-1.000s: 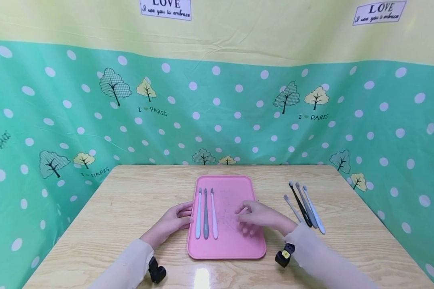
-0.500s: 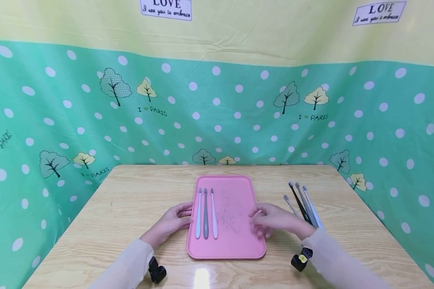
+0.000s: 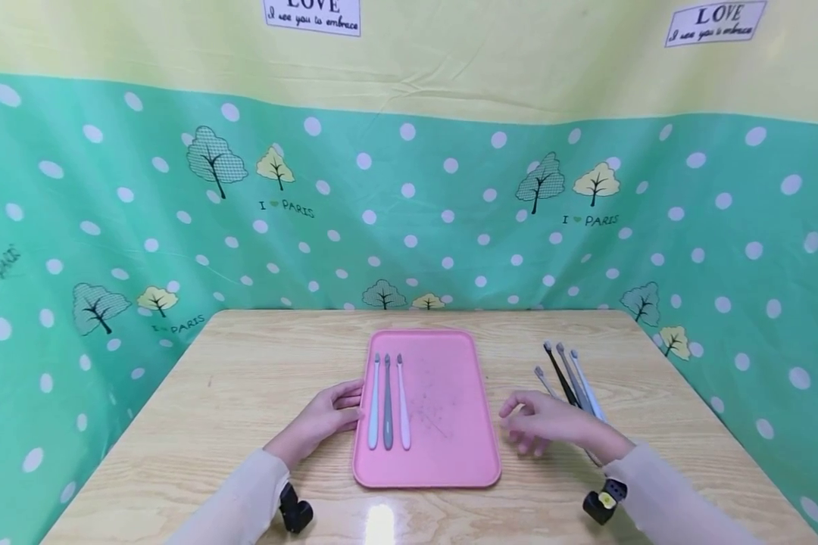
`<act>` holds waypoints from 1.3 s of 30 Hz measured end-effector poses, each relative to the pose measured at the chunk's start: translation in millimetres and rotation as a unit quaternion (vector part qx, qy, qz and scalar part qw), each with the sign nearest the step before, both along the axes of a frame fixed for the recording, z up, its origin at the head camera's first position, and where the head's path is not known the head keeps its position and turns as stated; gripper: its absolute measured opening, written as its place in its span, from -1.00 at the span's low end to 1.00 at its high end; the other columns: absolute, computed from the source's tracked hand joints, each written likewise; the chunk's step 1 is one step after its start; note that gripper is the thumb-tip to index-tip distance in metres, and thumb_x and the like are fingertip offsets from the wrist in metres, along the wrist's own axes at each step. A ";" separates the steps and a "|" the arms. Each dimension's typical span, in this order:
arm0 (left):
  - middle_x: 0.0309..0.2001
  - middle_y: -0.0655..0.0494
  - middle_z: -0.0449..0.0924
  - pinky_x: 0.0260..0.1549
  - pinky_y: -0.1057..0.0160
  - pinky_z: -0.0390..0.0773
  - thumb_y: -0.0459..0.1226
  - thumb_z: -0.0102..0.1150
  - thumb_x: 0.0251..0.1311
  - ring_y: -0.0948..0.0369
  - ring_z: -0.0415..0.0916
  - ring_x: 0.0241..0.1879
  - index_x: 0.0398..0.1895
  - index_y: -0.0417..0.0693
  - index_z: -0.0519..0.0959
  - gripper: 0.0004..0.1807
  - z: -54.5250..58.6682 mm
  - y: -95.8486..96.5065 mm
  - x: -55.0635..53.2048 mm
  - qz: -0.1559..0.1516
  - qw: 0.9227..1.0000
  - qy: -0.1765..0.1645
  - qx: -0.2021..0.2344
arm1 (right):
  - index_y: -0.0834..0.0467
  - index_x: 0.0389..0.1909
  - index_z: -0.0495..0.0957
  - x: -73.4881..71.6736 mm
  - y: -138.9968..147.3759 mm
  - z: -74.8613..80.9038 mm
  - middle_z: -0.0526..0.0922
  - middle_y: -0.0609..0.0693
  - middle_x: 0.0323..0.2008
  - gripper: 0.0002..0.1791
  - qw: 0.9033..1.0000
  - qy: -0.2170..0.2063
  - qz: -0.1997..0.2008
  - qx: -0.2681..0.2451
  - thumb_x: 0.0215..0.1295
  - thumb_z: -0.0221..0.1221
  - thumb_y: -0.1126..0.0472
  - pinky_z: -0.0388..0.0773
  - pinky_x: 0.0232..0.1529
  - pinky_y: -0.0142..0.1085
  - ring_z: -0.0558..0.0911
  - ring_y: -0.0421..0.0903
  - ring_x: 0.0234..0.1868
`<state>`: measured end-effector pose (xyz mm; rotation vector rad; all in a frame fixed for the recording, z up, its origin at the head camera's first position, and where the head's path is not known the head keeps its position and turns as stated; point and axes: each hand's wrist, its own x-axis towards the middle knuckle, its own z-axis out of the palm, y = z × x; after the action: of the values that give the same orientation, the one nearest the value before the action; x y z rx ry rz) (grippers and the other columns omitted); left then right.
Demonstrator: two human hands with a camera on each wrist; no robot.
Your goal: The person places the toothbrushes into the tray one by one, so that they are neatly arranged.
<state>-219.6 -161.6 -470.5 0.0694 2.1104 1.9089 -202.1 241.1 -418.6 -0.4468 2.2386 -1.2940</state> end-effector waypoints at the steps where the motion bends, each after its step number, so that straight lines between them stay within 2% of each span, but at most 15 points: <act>1: 0.30 -0.26 0.39 0.03 0.13 0.68 -0.50 0.18 0.31 -0.10 0.47 0.21 0.48 -0.29 0.23 -0.33 0.3 -0.1 0.2 0.001 1.000 0.001 0.000 | 0.36 0.07 0.43 1.2 3.3 0.4 0.65 0.16 -0.31 -0.61 1.000 -0.002 -0.004 -0.003 0.46 0.16 0.12 0.75 -0.45 -0.18 0.68 0.02 -0.40; 12: 0.27 -0.28 0.39 0.04 0.12 0.68 -0.53 0.16 0.31 -0.12 0.46 0.21 0.47 -0.32 0.23 -0.34 1.1 -0.4 0.6 0.005 1.000 0.004 0.005 | 0.42 0.12 0.40 14.0 37.0 5.0 0.66 0.16 -0.33 -0.55 0.999 -0.002 -0.040 -0.005 0.45 0.16 0.14 0.74 -0.47 -0.19 0.67 0.03 -0.39; 19: 0.28 -0.29 0.39 0.05 0.13 0.67 -0.52 0.17 0.30 -0.12 0.46 0.22 0.47 -0.33 0.22 -0.33 -1.1 -0.5 -0.2 0.001 1.000 0.005 0.010 | 0.42 0.15 0.39 19.5 55.3 3.9 0.65 0.14 -0.34 -0.53 0.998 -0.004 -0.061 -0.006 0.46 0.16 0.13 0.69 -0.53 -0.27 0.65 -0.01 -0.42; 24: 0.30 -0.28 0.38 0.04 0.14 0.68 -0.50 0.20 0.29 -0.10 0.46 0.22 0.47 -0.30 0.23 -0.31 -1.6 -0.2 -0.9 -0.001 1.000 0.006 0.008 | 0.43 0.15 0.40 23.3 66.0 2.4 0.63 0.12 -0.37 -0.53 0.997 0.011 -0.072 0.007 0.46 0.16 0.13 0.71 -0.51 -0.20 0.64 0.03 -0.40; 28: 0.30 -0.28 0.38 0.03 0.13 0.68 -0.51 0.20 0.29 -0.10 0.46 0.22 0.47 -0.31 0.23 -0.31 -1.6 -0.4 -0.4 0.000 1.000 0.007 0.010 | 0.43 0.14 0.43 25.2 75.4 2.1 0.61 0.12 -0.39 -0.55 0.995 0.031 -0.089 0.023 0.43 0.19 0.17 0.72 -0.50 -0.14 0.63 0.05 -0.38; 32: 0.31 -0.29 0.37 0.04 0.13 0.68 -0.51 0.18 0.30 -0.10 0.46 0.21 0.48 -0.31 0.22 -0.32 -2.0 -0.5 0.3 -0.002 1.000 0.006 0.011 | 0.41 0.10 0.47 26.5 84.8 0.3 0.60 0.11 -0.40 -0.59 0.991 0.061 -0.110 0.055 0.39 0.22 0.20 0.68 -0.55 -0.18 0.59 0.02 -0.43; 39: 0.29 -0.26 0.39 0.03 0.12 0.69 -0.50 0.19 0.30 -0.09 0.47 0.20 0.47 -0.30 0.24 -0.33 -0.5 -0.4 1.5 0.002 1.000 0.008 0.009 | 0.29 -0.03 0.56 26.8 89.7 -6.0 0.56 0.03 -0.44 -0.68 0.977 0.101 -0.148 0.119 0.28 0.32 0.20 0.61 -0.61 -0.23 0.54 -0.03 -0.49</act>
<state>-218.1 -162.0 -471.0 0.0844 2.1050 1.9356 -175.3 330.9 -424.6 -0.1660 2.6723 -1.1379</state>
